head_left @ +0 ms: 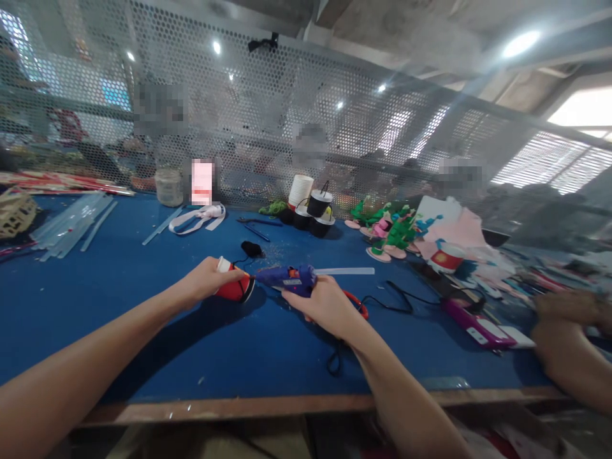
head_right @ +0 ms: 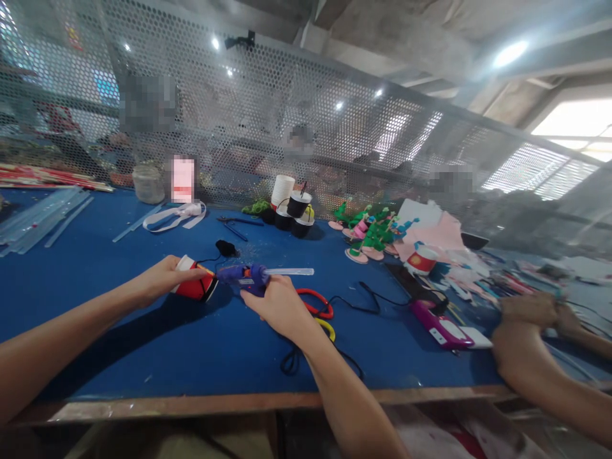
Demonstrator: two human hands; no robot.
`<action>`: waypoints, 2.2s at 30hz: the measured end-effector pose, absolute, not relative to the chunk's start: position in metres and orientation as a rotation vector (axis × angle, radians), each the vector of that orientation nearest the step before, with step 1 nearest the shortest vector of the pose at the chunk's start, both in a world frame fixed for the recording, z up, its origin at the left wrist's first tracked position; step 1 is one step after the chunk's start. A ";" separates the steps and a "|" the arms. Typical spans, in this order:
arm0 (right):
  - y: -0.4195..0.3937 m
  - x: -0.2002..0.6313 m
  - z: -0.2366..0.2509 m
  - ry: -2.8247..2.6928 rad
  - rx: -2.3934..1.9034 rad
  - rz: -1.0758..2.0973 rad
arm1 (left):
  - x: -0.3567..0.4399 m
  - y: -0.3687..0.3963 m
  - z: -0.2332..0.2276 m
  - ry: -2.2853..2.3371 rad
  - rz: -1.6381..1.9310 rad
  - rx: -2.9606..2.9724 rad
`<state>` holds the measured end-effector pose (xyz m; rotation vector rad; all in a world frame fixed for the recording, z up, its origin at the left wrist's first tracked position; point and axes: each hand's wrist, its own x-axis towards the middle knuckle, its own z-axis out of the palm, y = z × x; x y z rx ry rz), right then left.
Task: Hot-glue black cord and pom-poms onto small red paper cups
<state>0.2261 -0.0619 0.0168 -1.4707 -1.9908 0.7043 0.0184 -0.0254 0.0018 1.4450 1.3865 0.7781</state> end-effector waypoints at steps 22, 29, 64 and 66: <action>-0.068 0.228 0.017 -2.049 -1.434 0.731 | 0.019 -0.026 0.001 1.395 0.821 1.415; -0.068 0.227 0.015 -2.138 -1.355 0.621 | 0.019 -0.027 0.002 1.372 0.823 1.403; -0.047 0.223 0.007 -1.949 -1.566 0.687 | 0.022 -0.027 0.002 1.452 0.784 1.476; -0.046 0.223 0.004 -1.907 -1.569 0.738 | 0.021 -0.026 0.001 1.439 0.771 1.495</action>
